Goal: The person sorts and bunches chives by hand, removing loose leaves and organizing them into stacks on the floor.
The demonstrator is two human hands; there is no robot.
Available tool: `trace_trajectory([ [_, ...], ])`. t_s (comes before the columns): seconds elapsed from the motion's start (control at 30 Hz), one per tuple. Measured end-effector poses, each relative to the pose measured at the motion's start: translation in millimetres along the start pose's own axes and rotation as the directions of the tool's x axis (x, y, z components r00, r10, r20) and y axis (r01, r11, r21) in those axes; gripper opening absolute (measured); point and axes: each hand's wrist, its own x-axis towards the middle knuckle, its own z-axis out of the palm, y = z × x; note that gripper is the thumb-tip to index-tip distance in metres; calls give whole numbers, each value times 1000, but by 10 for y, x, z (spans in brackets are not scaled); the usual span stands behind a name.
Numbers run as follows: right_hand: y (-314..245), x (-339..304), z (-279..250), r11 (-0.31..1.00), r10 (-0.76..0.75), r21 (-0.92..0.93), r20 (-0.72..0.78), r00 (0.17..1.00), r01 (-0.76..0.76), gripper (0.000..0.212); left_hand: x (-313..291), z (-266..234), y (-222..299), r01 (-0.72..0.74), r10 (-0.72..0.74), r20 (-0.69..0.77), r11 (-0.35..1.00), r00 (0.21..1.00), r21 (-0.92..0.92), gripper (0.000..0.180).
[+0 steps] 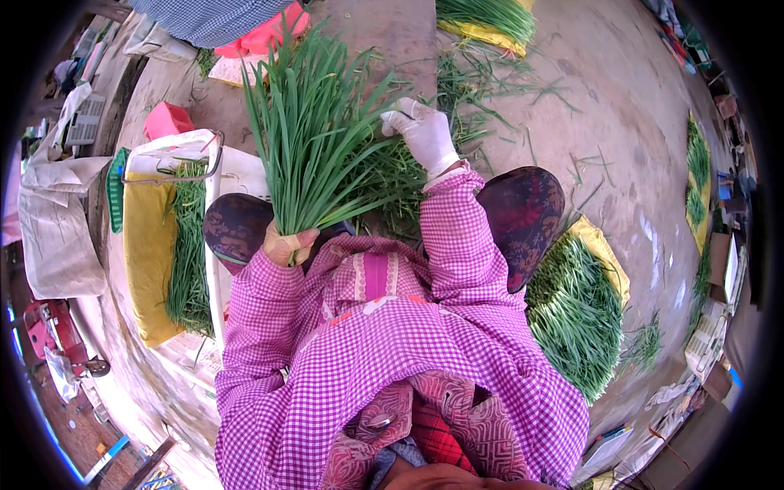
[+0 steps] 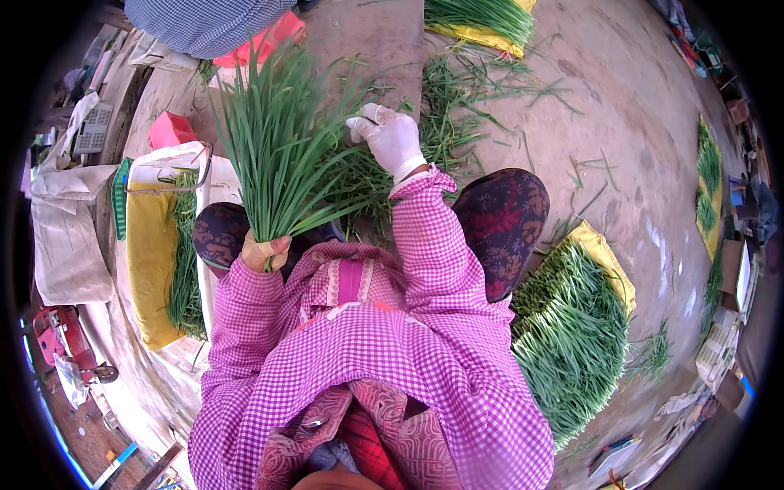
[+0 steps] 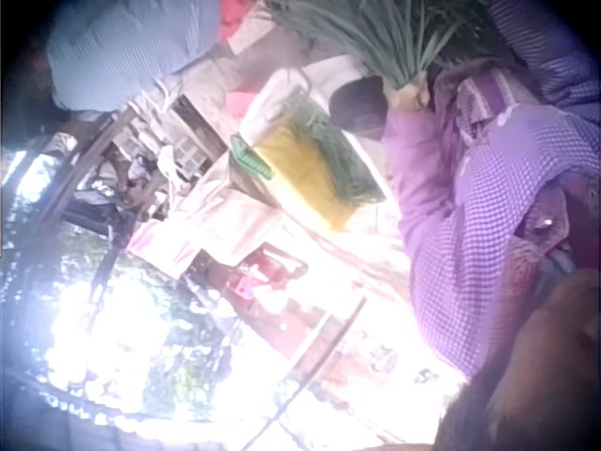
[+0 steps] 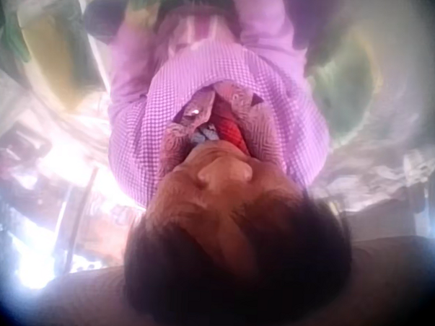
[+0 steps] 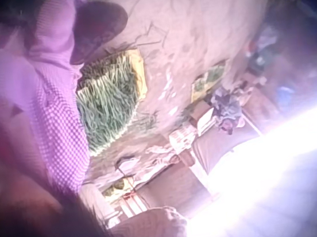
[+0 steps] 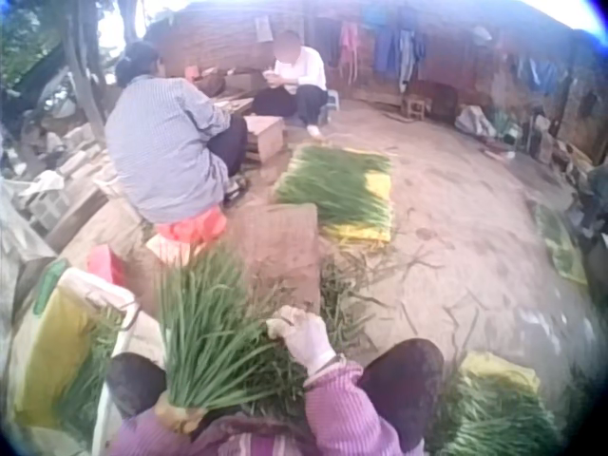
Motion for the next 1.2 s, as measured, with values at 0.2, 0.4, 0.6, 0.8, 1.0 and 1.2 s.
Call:
trace_trajectory([
  [0.2, 22, 82, -238, 922, 68, 382, -326, 943, 66, 14, -53, 37, -6, -90, 89, -33, 996, 995, -28, 42],
  [0.4, -131, 60, -321, 972, -217, 7, -348, 912, 234, 15, -74, -156, 30, -63, 63, -40, 998, 997, 13, 38],
  [0.6, -167, -19, 24, 788, -412, -377, 265, 872, 487, 25, -100, -237, 39, -19, 19, 16, 1000, 1000, -13, 30],
  [0.8, -78, -2, 152, 960, -279, 14, 169, 945, 280, 9, -97, -200, 67, -10, 12, 48, 999, 999, -41, 28],
  [1.0, 123, 106, -92, 937, 11, 345, -200, 980, 60, 13, -99, -254, 35, -46, 62, 192, 995, 979, -88, 30],
  [1.2, 190, 37, 213, 994, 55, 83, 235, 971, -76, 31, -114, -206, 91, 46, -8, 295, 991, 956, -122, 34],
])
